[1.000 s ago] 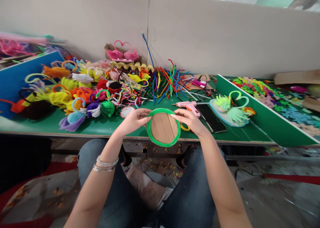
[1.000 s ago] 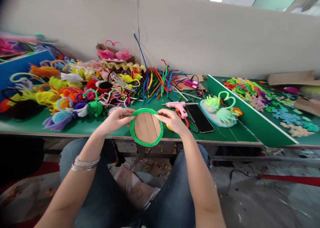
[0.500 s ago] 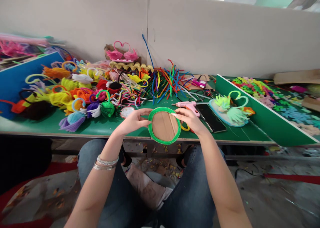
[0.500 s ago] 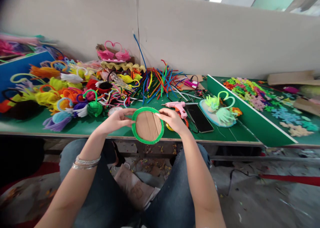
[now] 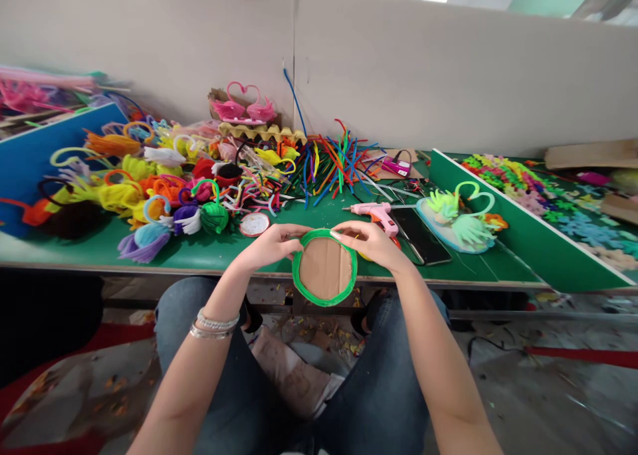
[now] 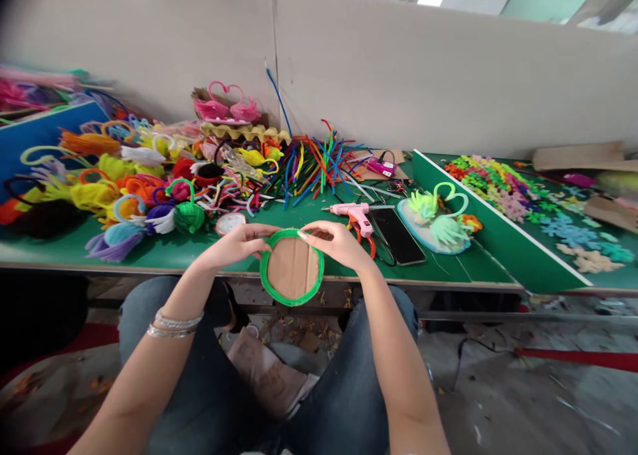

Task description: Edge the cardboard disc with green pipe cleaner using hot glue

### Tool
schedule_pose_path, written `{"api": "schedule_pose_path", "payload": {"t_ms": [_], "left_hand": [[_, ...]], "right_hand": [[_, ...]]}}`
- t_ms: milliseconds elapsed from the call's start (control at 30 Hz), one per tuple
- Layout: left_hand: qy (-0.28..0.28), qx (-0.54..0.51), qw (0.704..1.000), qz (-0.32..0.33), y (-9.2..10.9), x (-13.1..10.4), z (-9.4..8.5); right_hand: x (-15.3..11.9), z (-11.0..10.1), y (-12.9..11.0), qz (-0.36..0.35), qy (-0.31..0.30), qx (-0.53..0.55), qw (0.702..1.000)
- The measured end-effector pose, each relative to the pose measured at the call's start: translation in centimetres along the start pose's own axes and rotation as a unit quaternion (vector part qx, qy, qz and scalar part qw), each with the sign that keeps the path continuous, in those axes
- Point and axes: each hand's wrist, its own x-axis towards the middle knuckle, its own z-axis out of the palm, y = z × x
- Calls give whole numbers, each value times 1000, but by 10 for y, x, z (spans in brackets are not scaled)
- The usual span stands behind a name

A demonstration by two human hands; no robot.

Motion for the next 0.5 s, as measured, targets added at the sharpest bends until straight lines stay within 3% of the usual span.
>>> {"api": "schedule_pose_path", "payload": {"t_ms": [500], "left_hand": [[5,25,999,24,-1,-1,2]], "right_hand": [[-3,4,-3,-34,27,-104,994]]}}
